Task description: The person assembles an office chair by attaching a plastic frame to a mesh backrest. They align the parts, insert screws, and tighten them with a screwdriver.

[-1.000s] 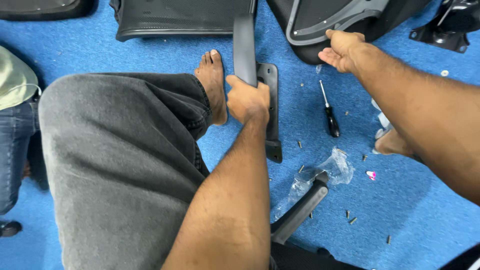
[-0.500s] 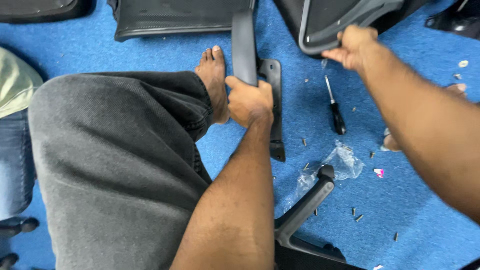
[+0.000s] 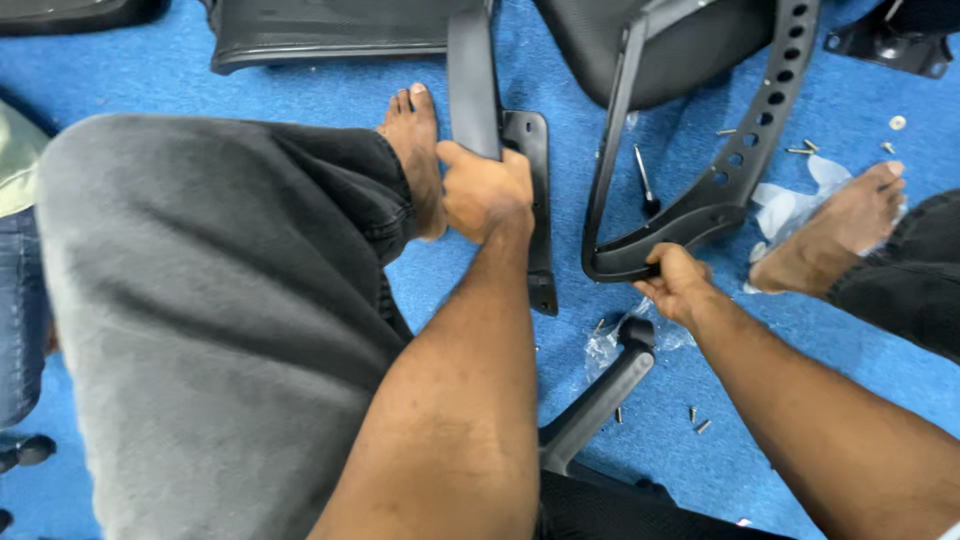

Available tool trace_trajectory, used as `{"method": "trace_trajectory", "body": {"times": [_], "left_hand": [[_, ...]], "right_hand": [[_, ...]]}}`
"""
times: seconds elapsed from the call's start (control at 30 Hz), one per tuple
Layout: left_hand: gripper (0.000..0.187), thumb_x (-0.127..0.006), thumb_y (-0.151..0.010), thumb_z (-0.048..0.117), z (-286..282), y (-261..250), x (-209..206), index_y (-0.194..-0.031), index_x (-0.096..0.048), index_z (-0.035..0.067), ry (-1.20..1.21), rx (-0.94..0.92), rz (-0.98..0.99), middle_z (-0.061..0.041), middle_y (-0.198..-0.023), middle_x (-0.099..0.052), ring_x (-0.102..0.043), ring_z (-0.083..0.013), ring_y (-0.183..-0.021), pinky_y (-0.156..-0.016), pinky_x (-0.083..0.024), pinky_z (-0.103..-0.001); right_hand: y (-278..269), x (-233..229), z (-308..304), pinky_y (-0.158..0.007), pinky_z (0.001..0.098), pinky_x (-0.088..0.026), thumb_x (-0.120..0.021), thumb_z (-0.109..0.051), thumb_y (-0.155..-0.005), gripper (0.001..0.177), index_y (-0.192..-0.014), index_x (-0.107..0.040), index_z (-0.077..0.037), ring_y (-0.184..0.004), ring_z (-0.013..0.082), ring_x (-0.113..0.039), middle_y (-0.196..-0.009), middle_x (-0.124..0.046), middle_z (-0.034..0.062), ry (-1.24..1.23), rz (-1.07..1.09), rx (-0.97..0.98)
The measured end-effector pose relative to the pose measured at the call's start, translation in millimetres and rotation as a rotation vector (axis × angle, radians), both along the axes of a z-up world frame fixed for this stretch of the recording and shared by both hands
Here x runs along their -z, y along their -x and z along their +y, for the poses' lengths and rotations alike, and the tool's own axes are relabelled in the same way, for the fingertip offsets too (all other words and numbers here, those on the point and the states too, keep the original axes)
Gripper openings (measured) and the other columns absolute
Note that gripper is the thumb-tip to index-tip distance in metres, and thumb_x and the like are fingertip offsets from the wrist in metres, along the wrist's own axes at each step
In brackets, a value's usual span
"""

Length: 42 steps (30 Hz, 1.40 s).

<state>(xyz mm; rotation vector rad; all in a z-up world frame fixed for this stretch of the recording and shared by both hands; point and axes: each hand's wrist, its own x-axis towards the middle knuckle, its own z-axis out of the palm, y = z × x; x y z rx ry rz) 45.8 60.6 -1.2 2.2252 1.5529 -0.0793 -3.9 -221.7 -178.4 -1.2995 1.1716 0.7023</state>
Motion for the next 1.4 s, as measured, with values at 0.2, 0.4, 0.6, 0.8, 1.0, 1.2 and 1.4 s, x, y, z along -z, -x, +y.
{"method": "trace_trajectory", "body": {"times": [0.2,0.4,0.6,0.8,1.0,1.2,1.4], "left_hand": [[0.048,-0.074,-0.081,0.040,0,-1,-4,-0.107,-0.053,0.007,0.022,-0.008,-0.012,-0.020,-0.087,-0.074,-0.074,-0.0420,-0.083,-0.077,-0.059,-0.053],[0.048,-0.075,-0.081,0.038,5,0,-15,-0.108,-0.051,0.006,0.079,-0.011,-0.023,-0.019,-0.088,-0.074,-0.074,-0.0412,-0.083,-0.078,-0.059,-0.052],[0.048,-0.075,-0.082,0.039,3,1,-16,-0.109,-0.051,0.006,0.104,0.013,0.011,-0.018,-0.092,-0.074,-0.074,-0.0389,-0.088,-0.080,-0.059,-0.051],[0.050,-0.074,-0.083,0.042,6,1,-17,-0.110,-0.052,0.007,0.145,-0.001,-0.012,-0.017,-0.093,-0.074,-0.074,-0.0384,-0.088,-0.080,-0.058,-0.051],[0.051,-0.076,-0.080,0.039,8,1,-16,-0.112,-0.051,0.007,0.117,-0.017,-0.008,-0.016,-0.096,-0.073,-0.075,-0.0368,-0.087,-0.079,-0.060,-0.049],[0.049,-0.074,-0.083,0.039,6,2,-18,-0.112,-0.051,0.007,0.135,-0.021,-0.004,-0.016,-0.095,-0.074,-0.075,-0.0366,-0.088,-0.080,-0.060,-0.049],[0.050,-0.074,-0.082,0.041,5,2,-18,-0.112,-0.052,0.008,0.105,-0.009,0.015,-0.016,-0.095,-0.075,-0.075,-0.0379,-0.089,-0.081,-0.059,-0.049]], "right_hand": [[-23,-11,-8,-0.098,0.0523,-0.058,-0.071,-0.030,-0.095,0.042,-0.123,-0.059,-0.001,-0.108,0.0338,-0.071,-0.115,-0.071,0.0170,0.017,0.051,-0.156],[-30,8,-20,-0.100,0.0505,-0.054,-0.064,-0.011,-0.096,0.041,-0.130,-0.054,0.010,-0.121,0.0391,-0.066,-0.136,-0.062,0.0251,-0.280,0.054,-0.066],[12,7,-59,-0.096,0.0559,-0.058,-0.067,-0.006,-0.095,0.045,-0.131,-0.044,0.010,-0.120,0.0410,-0.065,-0.136,-0.060,0.0259,0.054,0.045,-0.048],[85,-17,-100,-0.070,0.0469,-0.062,-0.078,-0.011,-0.090,0.051,-0.129,-0.058,0.015,-0.099,0.0415,-0.072,-0.121,-0.069,0.0251,0.390,0.126,-0.272],[111,-35,-75,-0.074,0.0474,-0.066,-0.079,-0.006,-0.090,0.052,-0.128,-0.053,0.017,-0.097,0.0417,-0.073,-0.120,-0.066,0.0288,0.512,0.229,-0.221],[95,-42,-56,-0.079,0.0462,-0.064,-0.080,-0.010,-0.087,0.048,-0.122,-0.058,0.013,-0.098,0.0377,-0.073,-0.117,-0.068,0.0251,0.667,0.301,-0.256],[62,-32,-45,-0.084,0.0427,-0.063,-0.080,-0.014,-0.084,0.041,-0.114,-0.064,0.008,-0.097,0.0336,-0.073,-0.113,-0.071,0.0213,0.768,0.144,-0.436]]}}
